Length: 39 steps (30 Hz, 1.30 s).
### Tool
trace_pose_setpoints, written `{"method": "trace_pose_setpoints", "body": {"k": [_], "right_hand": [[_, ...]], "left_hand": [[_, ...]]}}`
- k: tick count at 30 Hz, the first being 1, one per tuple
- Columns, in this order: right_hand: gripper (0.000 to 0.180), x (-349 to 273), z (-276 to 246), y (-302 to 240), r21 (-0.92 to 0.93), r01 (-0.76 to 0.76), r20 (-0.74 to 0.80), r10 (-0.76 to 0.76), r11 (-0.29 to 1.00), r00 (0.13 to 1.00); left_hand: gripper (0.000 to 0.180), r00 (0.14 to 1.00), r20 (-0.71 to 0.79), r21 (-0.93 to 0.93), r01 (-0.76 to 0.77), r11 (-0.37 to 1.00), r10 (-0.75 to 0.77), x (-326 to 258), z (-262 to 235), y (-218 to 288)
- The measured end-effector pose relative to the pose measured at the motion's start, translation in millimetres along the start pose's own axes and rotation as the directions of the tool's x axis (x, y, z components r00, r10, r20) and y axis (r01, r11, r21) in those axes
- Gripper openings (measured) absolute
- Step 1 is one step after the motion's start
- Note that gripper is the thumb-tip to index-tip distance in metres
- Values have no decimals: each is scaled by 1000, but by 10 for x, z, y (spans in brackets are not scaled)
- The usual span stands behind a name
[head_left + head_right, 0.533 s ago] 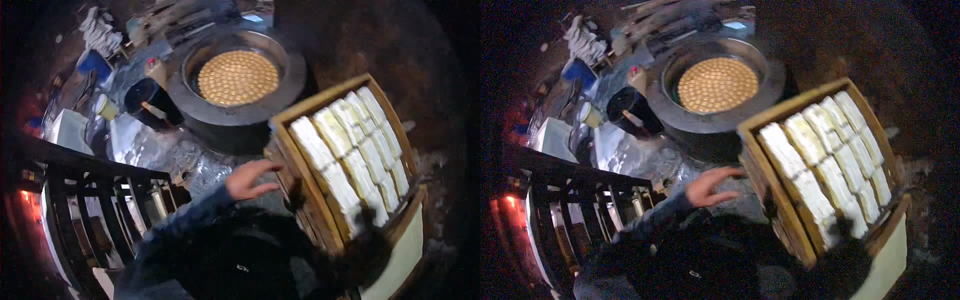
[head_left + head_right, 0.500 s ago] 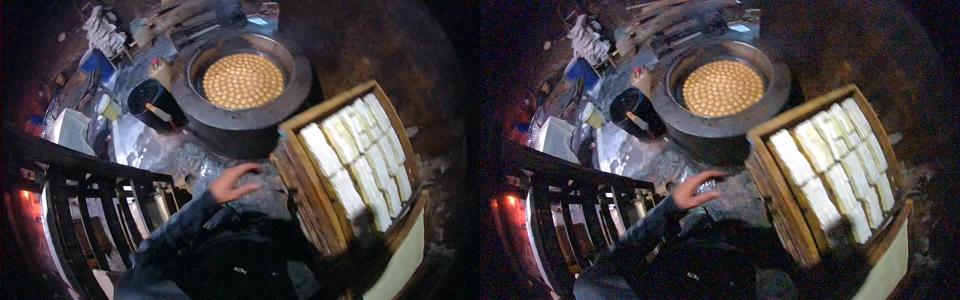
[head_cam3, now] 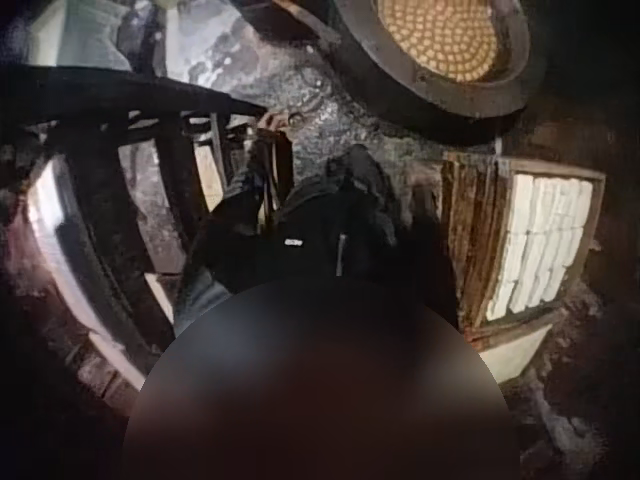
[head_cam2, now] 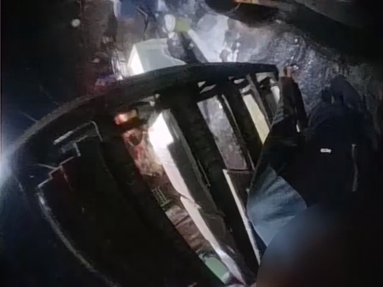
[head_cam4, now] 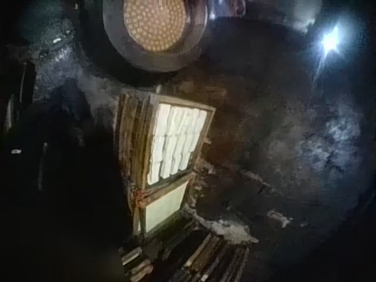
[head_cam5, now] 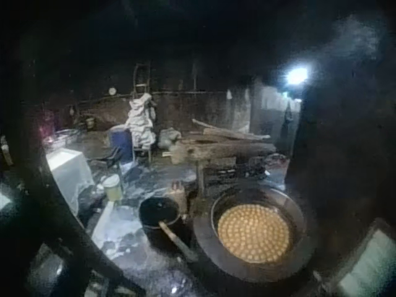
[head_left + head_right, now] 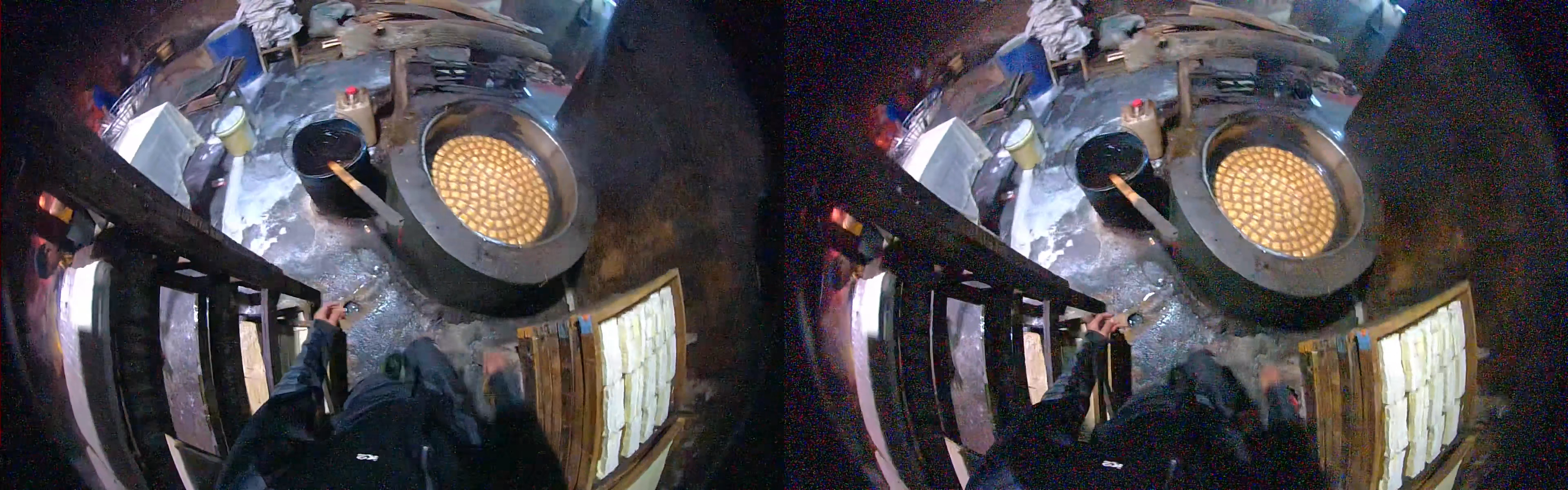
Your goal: The person arranges blocks of tofu in a wooden tray and then uses a stick to stir tofu cubes frying in a large pot of oil.
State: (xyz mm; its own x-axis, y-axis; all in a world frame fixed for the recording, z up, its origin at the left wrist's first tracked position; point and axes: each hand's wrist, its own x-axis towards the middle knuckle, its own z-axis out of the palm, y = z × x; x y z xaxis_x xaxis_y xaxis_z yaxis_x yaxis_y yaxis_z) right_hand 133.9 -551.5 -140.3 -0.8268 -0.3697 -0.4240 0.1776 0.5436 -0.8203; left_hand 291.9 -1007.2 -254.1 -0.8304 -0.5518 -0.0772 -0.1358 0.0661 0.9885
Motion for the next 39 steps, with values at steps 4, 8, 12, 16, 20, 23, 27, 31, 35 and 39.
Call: {"method": "trace_pose_setpoints", "body": {"k": [4,8,12,16,20,23,27,31,35,39], "right_hand": [[43,2055,-63,-434,-80,138,-34,-141,987,989],[41,4043,333,-1272,15,346,41,-346,938,937],[51,5043,863,-1257,-441,181,144,-130,879,981],[83,4684,1972,-1600,-469,208,481,50,858,875],[35,4682,2137,-1189,265,-590,692,275,763,667],[20,4640,2297,-1361,368,-706,845,100,605,525],[13,4814,2492,-1293,567,-583,795,-203,582,571],[9,4084,2247,-1687,540,-451,684,-58,710,727],[21,2977,1215,-1708,629,-304,479,-49,715,876],[25,2426,300,-1404,674,-270,73,301,688,951]], "left_hand": [[24,998,57,250,-15,968,0,-21,309,311],[17,982,-173,190,-42,981,76,-287,-290,-515],[16,939,-117,-15,324,946,-323,-492,-816,-556],[16,837,-293,-248,401,882,-463,-1089,-1033,-261],[20,868,-135,-400,393,828,-477,-317,-1084,-86],[23,899,161,-665,403,629,-407,-6,-1068,-120],[16,914,-128,180,404,897,-386,1406,-1060,68],[14,899,137,-184,435,881,-416,1929,-893,86],[10,991,14,41,131,991,-132,2530,-511,448],[11,987,89,100,125,987,-134,2652,-402,431]]}}
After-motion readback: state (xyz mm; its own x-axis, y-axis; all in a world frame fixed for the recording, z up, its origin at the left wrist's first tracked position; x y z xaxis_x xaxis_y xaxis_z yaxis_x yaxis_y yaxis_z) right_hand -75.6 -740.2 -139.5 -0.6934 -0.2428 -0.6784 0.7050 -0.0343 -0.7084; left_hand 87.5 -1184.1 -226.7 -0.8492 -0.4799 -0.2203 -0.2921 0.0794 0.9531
